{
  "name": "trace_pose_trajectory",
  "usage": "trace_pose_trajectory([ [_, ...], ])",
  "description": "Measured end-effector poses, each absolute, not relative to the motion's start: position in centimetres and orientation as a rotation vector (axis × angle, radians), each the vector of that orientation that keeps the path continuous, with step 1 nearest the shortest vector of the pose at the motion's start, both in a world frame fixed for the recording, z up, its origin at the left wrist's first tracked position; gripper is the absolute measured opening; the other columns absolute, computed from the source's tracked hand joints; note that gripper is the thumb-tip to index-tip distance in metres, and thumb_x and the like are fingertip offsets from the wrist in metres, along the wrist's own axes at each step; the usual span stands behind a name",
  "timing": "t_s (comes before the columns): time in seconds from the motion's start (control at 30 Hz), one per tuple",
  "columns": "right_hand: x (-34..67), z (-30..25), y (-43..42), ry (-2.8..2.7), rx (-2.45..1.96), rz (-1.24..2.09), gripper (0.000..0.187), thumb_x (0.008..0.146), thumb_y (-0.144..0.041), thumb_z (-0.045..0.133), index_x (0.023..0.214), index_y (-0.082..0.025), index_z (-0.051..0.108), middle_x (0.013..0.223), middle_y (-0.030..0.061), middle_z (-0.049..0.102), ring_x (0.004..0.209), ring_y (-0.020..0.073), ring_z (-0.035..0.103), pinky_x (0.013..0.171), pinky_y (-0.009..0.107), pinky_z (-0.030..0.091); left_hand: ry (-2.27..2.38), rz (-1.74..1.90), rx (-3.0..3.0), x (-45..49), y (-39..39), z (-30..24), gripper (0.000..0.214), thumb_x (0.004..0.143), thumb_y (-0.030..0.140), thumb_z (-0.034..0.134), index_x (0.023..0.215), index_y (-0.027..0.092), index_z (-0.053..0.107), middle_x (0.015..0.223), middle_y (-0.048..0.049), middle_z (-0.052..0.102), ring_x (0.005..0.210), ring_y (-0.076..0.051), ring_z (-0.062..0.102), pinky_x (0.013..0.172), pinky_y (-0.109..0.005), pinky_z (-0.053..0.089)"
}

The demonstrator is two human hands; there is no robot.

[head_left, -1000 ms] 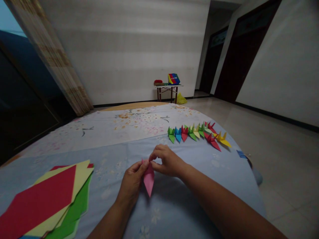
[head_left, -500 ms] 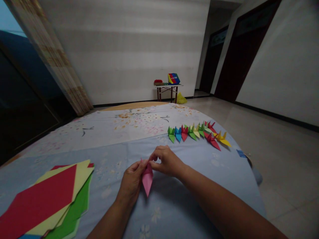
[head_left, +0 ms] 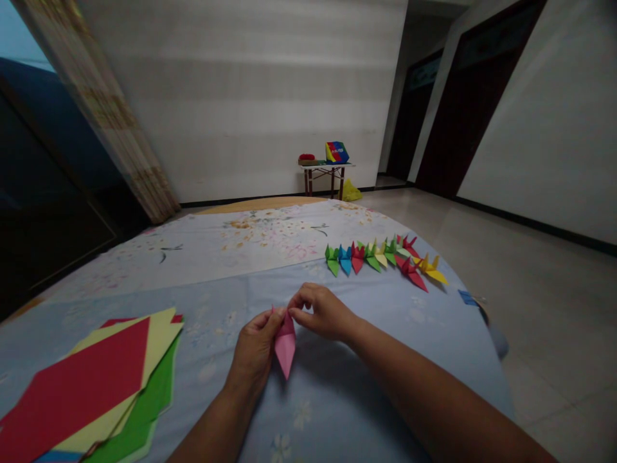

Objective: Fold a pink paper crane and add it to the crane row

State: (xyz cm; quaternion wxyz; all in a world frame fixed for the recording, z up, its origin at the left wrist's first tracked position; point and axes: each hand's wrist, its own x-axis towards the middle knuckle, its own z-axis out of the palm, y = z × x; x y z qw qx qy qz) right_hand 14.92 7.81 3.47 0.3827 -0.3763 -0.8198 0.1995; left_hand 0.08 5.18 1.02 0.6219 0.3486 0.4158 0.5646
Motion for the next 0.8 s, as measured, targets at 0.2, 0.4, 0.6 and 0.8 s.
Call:
trace_pose_trajectory([
  [0.2, 15.2, 3.6, 8.1, -1.952, -1.058, 0.671, 0.007, 0.074, -0.017, 0.056, 0.074, -0.015, 0.063, 0.07, 0.0004, 0.057, 0.065, 0.0101, 0.05, 0.062, 0.021, 0.039, 0.961, 1.311, 0.79, -0.1, 5.2, 0.7, 0.024, 0.061, 0.033, 0.076, 0.068, 0.013, 0.068, 0.061, 0.001, 0.063, 0.054, -0.009, 0.053, 0.055, -0.019, 0.042],
  [0.4, 14.7, 3.3, 8.2, -1.915, -1.124, 0.881, 0.013, 0.074, -0.022, 0.055, 0.067, -0.013, 0.062, 0.061, -0.0016, 0.054, 0.059, 0.0091, 0.048, 0.055, 0.02, 0.036, 1.036, 1.306, 0.915, -0.3, 5.3, 0.5, 0.027, 0.065, 0.038, 0.073, 0.076, 0.014, 0.07, 0.065, 0.0004, 0.065, 0.06, -0.011, 0.056, 0.059, -0.02, 0.043],
  [0.6, 14.5, 2.6, 8.3, -1.82, -1.077, 1.106, 0.018, 0.075, -0.026, 0.053, 0.064, -0.012, 0.059, 0.052, -0.0049, 0.044, 0.05, 0.0065, 0.038, 0.048, 0.018, 0.029, 1.15, 1.311, 1.034, -0.6, 5.5, 0.3, 0.031, 0.065, 0.042, 0.071, 0.08, 0.016, 0.071, 0.072, -0.0006, 0.067, 0.065, -0.013, 0.057, 0.062, -0.021, 0.043],
  [0.8, 14.4, 2.3, 8.3, -1.721, -1.06, 1.212, 0.018, 0.074, -0.027, 0.053, 0.065, -0.012, 0.057, 0.052, -0.0056, 0.043, 0.049, 0.0056, 0.036, 0.045, 0.018, 0.026, 1.191, 1.308, 1.092, -0.5, 5.5, 0.5, 0.032, 0.066, 0.044, 0.07, 0.081, 0.015, 0.07, 0.072, -0.0011, 0.066, 0.067, -0.014, 0.056, 0.063, -0.022, 0.042],
])
